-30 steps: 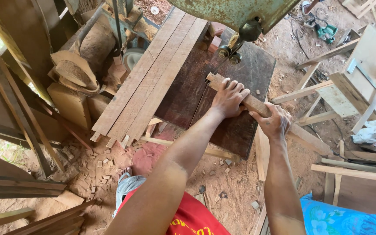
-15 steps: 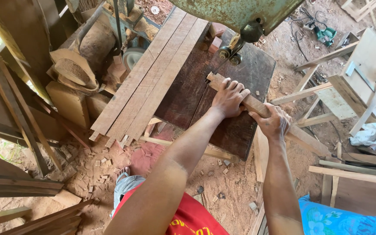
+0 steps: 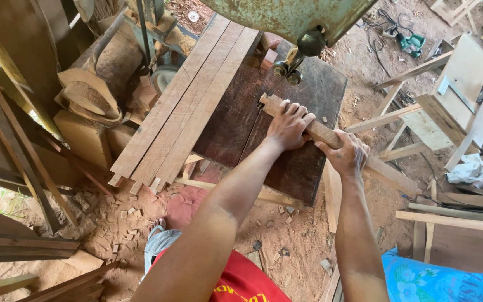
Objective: The person picks up wooden planks from a pile and uses a vertical spindle moulder to cut grooves along the edges. They feed the wood through the machine, flip it to process the other side, and repeat the process with multiple pieces.
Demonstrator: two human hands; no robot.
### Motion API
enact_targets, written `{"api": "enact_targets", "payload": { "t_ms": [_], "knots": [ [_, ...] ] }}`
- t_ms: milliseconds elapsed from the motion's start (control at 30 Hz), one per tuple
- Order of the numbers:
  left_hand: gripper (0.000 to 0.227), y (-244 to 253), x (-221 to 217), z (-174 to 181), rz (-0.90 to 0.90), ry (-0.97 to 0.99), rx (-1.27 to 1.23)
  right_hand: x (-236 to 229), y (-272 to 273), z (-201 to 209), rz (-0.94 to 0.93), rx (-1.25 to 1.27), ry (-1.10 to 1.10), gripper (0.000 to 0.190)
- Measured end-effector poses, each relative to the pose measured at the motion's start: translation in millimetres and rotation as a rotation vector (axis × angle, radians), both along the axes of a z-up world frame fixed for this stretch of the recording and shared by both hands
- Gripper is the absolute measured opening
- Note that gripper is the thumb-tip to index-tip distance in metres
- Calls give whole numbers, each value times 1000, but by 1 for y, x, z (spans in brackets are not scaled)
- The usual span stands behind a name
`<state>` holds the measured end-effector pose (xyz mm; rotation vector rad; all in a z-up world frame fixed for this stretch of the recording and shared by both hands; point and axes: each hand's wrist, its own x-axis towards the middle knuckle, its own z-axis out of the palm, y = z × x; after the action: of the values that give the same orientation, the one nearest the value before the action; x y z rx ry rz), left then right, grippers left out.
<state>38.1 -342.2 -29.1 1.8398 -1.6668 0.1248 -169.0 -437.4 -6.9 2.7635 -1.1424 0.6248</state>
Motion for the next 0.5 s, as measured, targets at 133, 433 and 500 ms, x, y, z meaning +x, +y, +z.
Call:
{"api": "enact_targets", "payload": {
  "t_ms": [133,433,500],
  "knots": [
    [58,-3,0,-1,4,-10,27,1,-3,1,-16,16,18,68],
    [58,-5,-1,1,17,-23,68,0,-5,1,0,-7,7,66],
    [57,-3,-1,1,24,-30,57,4,-1,7,-14,-5,13,66]
  ]
}}
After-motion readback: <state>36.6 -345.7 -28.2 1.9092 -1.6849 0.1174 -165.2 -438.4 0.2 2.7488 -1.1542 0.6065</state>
